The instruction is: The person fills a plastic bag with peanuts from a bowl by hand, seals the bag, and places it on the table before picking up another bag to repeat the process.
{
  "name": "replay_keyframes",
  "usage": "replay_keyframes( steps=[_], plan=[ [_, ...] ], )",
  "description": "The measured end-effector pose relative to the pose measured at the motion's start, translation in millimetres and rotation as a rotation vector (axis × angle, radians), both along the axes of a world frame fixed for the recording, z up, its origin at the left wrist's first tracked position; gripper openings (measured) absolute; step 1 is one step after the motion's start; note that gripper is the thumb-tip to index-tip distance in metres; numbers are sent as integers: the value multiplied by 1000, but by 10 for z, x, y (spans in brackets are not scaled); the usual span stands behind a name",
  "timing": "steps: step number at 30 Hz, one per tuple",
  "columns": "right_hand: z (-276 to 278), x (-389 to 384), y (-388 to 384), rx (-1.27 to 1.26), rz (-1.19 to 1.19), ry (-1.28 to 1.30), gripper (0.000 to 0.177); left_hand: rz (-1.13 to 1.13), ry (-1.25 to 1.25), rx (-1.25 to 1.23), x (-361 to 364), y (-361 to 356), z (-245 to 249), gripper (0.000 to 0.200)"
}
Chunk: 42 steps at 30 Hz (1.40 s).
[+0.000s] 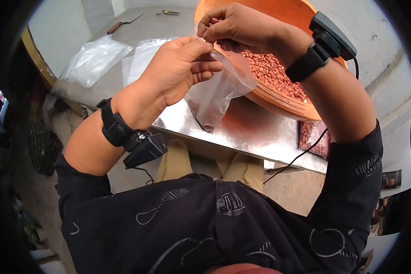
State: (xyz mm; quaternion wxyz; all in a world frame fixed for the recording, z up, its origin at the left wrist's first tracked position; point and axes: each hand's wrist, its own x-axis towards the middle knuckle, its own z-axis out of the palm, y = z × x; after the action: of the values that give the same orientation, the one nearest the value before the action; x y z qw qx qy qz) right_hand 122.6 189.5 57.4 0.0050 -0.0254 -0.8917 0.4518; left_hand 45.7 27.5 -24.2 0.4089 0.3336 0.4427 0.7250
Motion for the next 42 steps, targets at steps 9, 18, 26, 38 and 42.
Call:
replay_keyframes(
  steps=[9, 18, 26, 38, 42],
  plan=[
    [-32, -64, -67, 191, 51, -118, 13, 11, 71, 18, -60, -110, 28, 18],
    [-264, -142, -191, 271, -74, -212, 15, -106, 99, 39, -154, -170, 44, 17],
    [-195, -115, -342, 447, -18, -206, 24, -130, 106, 36, -211, -225, 37, 17],
    [-340, -292, 72, 234, 311, -215, 34, 25, 163, -6, -395, -350, 36, 15],
    [-261, 9, -31, 169, 408, 8, 28, 80, 228, -24, -524, -481, 30, 14]
  ],
)
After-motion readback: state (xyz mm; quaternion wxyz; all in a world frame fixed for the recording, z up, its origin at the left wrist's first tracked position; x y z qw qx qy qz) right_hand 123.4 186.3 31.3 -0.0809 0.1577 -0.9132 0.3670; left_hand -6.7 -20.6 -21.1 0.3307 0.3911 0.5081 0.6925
